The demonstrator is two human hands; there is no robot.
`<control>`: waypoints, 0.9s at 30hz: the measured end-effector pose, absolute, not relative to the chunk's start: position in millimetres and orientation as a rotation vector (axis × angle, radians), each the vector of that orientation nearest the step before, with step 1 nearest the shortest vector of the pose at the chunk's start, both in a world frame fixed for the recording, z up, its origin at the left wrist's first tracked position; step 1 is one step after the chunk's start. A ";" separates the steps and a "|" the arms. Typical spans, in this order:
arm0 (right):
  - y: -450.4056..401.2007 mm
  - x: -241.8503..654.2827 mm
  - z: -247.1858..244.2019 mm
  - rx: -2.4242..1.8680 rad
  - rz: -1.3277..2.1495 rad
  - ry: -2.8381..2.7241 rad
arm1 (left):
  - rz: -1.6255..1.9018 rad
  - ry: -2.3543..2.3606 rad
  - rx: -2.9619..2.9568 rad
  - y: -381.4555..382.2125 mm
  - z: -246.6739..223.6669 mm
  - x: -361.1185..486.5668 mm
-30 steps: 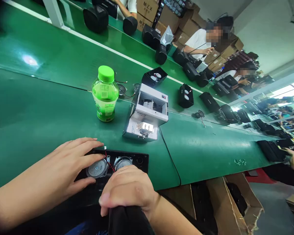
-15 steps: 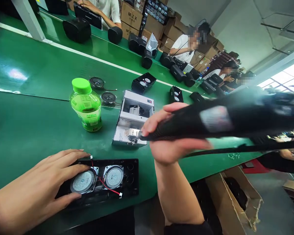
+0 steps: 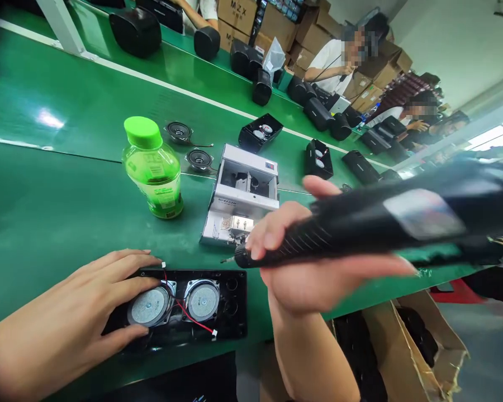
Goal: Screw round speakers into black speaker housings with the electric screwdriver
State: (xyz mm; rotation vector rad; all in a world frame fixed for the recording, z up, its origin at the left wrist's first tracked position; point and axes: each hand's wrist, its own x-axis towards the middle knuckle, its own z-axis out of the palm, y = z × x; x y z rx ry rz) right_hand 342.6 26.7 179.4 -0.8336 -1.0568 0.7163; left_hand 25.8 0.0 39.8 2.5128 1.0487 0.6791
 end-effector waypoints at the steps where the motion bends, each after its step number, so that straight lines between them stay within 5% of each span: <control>1: 17.0 342.1 184.4 -0.835 0.768 -1.073 | 0.675 1.048 2.504 0.0 40.0 25.8; 10: 7.2 318.9 173.0 -0.716 1.330 -1.142 | 0.682 1.015 2.460 2.2 52.3 32.1; 27: 16.7 294.6 140.4 -0.725 1.257 -1.207 | 0.635 0.971 2.401 6.2 66.5 35.7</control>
